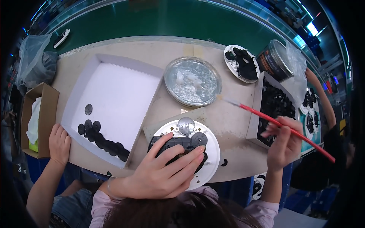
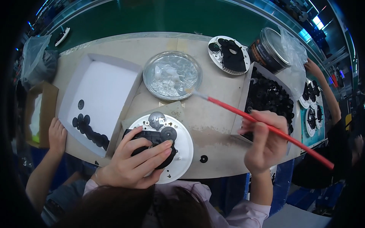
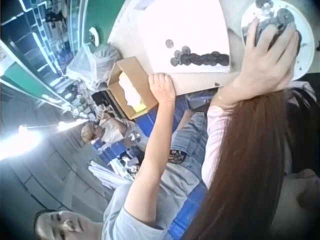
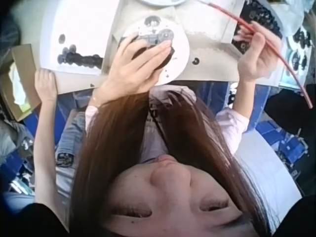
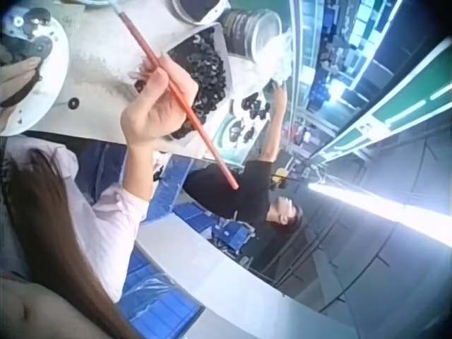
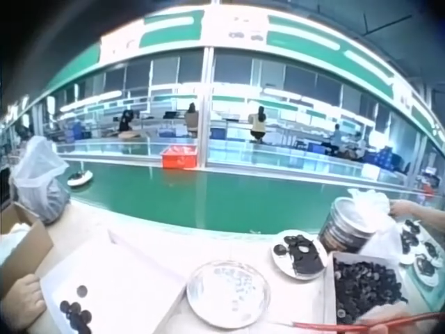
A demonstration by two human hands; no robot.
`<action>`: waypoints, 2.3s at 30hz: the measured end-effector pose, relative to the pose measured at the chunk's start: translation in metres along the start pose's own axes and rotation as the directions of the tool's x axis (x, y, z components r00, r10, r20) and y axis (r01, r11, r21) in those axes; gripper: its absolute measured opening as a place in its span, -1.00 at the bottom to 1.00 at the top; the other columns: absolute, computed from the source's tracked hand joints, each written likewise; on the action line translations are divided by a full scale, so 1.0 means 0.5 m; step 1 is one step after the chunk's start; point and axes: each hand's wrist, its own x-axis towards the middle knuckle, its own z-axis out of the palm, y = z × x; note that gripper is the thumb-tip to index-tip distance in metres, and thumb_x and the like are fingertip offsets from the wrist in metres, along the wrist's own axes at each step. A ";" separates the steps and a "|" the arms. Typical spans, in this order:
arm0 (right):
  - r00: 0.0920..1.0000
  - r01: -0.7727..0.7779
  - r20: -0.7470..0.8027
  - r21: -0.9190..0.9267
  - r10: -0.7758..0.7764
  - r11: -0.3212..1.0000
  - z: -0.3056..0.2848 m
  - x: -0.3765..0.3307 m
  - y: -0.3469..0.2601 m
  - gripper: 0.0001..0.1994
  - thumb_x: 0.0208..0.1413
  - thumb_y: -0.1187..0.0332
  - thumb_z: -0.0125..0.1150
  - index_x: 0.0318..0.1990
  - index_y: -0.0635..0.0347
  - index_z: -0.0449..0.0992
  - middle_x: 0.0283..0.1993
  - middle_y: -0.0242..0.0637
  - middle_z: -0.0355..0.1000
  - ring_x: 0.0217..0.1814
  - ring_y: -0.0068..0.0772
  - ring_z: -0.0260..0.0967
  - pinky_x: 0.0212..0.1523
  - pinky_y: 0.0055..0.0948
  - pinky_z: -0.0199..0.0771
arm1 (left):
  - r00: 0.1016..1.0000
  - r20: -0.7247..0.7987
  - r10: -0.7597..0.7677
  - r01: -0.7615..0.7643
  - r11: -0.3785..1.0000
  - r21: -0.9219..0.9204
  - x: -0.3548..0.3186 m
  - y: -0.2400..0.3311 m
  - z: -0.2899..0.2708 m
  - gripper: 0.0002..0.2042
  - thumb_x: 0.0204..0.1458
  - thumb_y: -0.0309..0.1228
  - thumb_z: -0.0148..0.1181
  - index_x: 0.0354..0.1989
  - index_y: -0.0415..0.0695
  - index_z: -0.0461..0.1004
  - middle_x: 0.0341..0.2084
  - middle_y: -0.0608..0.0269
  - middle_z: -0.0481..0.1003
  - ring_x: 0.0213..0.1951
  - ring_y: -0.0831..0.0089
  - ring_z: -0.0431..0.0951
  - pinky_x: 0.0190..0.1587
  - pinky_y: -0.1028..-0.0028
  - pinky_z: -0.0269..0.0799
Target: The recorder is assembling small black circular parts onto a larger white fixture base using a brush and adhesive.
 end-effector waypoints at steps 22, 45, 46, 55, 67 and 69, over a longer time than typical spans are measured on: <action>0.984 -0.127 0.118 -0.069 0.135 0.989 0.068 0.043 0.022 -0.88 0.16 0.50 -0.14 -0.26 0.39 0.30 -0.38 -0.16 0.36 -0.39 -0.50 0.36 -0.59 -0.68 0.42 | 0.999 -0.039 -0.034 0.032 0.998 -0.054 -0.004 -0.001 0.000 -0.71 -0.25 -0.39 0.16 -0.28 -0.19 0.50 -0.08 0.28 0.41 -0.23 0.40 0.31 0.03 0.16 0.23; 0.969 0.238 0.150 -0.347 -0.197 0.907 -0.021 -0.095 -0.146 -0.92 0.07 0.42 -0.02 -0.44 0.15 0.27 -0.64 -0.32 0.32 -0.65 -0.46 0.25 -0.63 -0.60 0.22 | 0.995 -0.099 -0.031 0.017 0.990 -0.140 0.001 -0.005 0.000 -0.72 -0.32 -0.45 0.22 -0.34 -0.25 0.50 -0.18 0.23 0.45 -0.28 0.33 0.36 -0.03 0.16 0.32; 0.964 0.244 0.186 -0.333 -0.190 0.911 -0.016 -0.096 -0.149 -0.92 0.11 0.42 -0.02 -0.41 0.12 0.25 -0.61 -0.33 0.31 -0.62 -0.50 0.20 -0.58 -0.60 0.22 | 0.994 -0.101 -0.031 0.018 0.991 -0.132 -0.001 -0.006 0.000 -0.72 -0.32 -0.44 0.23 -0.34 -0.25 0.50 -0.18 0.24 0.45 -0.28 0.34 0.36 -0.03 0.16 0.32; 0.945 0.217 0.297 -0.249 -0.139 0.944 -0.014 -0.086 -0.130 -0.92 0.09 0.39 0.00 -0.39 0.10 0.25 -0.60 -0.33 0.33 -0.60 -0.50 0.24 -0.58 -0.61 0.22 | 0.995 -0.081 -0.062 0.052 0.991 -0.124 0.012 0.007 -0.004 -0.70 -0.40 -0.44 0.31 -0.37 -0.17 0.52 -0.20 0.30 0.50 -0.31 0.34 0.38 -0.02 0.20 0.32; 0.973 0.168 0.204 -0.298 -0.109 0.940 -0.001 -0.092 -0.160 -0.93 0.12 0.41 -0.04 -0.39 0.14 0.29 -0.66 -0.34 0.31 -0.69 -0.52 0.20 -0.57 -0.62 0.21 | 0.996 -0.085 -0.036 0.024 0.991 -0.130 -0.001 -0.005 -0.004 -0.70 -0.31 -0.42 0.25 -0.32 -0.26 0.51 -0.18 0.24 0.46 -0.29 0.33 0.34 -0.05 0.17 0.33; 0.997 0.069 0.058 -0.262 -0.055 0.963 -0.006 -0.097 -0.169 -0.91 0.13 0.40 -0.05 -0.39 0.16 0.29 -0.66 -0.32 0.32 -0.68 -0.53 0.21 -0.59 -0.61 0.21 | 0.996 -0.080 -0.032 0.021 0.990 -0.136 -0.001 -0.004 -0.003 -0.70 -0.31 -0.41 0.25 -0.32 -0.26 0.51 -0.19 0.24 0.47 -0.29 0.33 0.34 -0.05 0.17 0.33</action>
